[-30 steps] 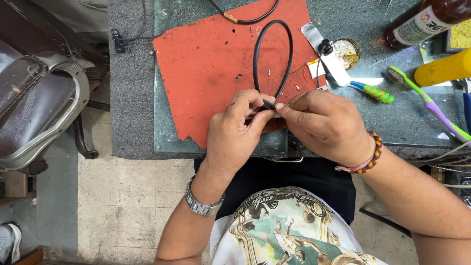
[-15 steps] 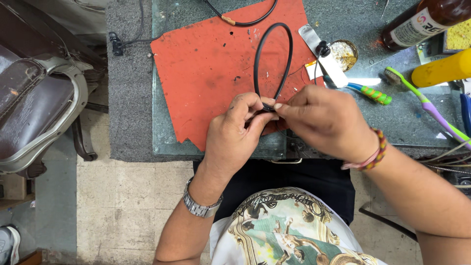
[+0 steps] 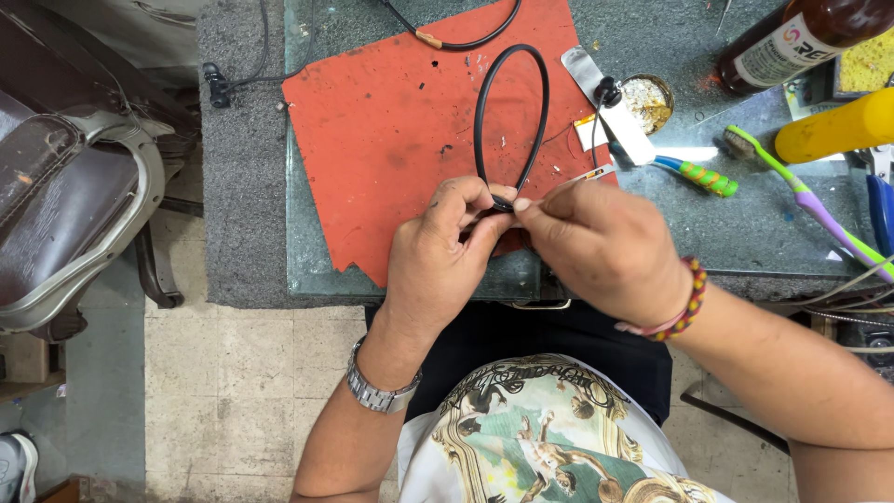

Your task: The person repairs a black cable by stripping its outer sheath, applying glue from a yellow bottle, and wrapping the exposed wires with black tape. They use a utility knife to cut the tape and continue wrapping until the repair is complete.

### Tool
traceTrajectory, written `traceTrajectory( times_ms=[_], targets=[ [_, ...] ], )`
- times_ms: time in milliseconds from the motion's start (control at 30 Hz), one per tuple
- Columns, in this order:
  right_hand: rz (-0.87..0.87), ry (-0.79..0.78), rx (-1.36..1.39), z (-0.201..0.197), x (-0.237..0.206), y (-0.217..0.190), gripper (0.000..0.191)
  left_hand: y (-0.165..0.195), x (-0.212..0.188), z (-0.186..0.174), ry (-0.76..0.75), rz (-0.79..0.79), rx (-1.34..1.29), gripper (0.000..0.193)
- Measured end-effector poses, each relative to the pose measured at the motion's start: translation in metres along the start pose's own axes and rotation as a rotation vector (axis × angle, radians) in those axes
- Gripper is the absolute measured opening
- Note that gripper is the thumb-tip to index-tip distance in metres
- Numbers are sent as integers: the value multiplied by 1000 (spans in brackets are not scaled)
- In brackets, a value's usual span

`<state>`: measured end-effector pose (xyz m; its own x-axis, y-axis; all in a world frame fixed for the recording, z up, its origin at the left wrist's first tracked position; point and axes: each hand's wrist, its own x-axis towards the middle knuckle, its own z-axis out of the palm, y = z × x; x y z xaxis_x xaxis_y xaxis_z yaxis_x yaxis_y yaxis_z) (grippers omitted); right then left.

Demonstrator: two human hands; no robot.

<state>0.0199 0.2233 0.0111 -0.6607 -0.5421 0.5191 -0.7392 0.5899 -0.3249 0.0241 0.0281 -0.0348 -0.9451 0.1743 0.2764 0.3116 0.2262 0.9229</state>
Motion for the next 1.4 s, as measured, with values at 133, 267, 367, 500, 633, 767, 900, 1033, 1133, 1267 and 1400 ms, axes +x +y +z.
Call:
traceTrajectory(
  times_ms=[133, 267, 367, 500, 633, 767, 900, 1033, 1133, 1267, 1400],
  targets=[
    [-45, 48, -163, 8, -8, -10, 28, 1, 0, 0, 4, -10, -21, 24],
    [-49, 74, -215, 12, -10, -14, 30, 1, -1, -1, -3, -39, 6, 24],
    [-58, 100, -218, 13, -10, -15, 29, 2, -1, 0, 3, -41, 3, 23],
    [-76, 132, -235, 17, -10, -15, 28, 2, -2, -1, 13, -42, 27, 23],
    [-51, 128, -186, 19, -9, -14, 24, 1, -2, -1, 22, -57, 41, 23],
    [93, 50, 32, 8, -5, -2, 21, 2, -2, 0, 49, -58, 6, 24],
    [96, 14, 103, 1, -4, 3, 18, 3, 0, 1, 45, -83, 3, 27],
    [165, -50, 153, -4, -3, 4, 16, 4, -1, 0, 42, -84, -23, 27],
    [229, -137, 212, -11, 1, 9, 18, 4, 0, 0, 34, -81, -20, 27],
    [253, -197, 369, -15, 9, 21, 20, 4, -1, 0, 35, -95, -31, 26],
    [176, -148, 265, -10, 5, 20, 19, 4, -1, 1, 49, -90, 2, 27]
  ],
)
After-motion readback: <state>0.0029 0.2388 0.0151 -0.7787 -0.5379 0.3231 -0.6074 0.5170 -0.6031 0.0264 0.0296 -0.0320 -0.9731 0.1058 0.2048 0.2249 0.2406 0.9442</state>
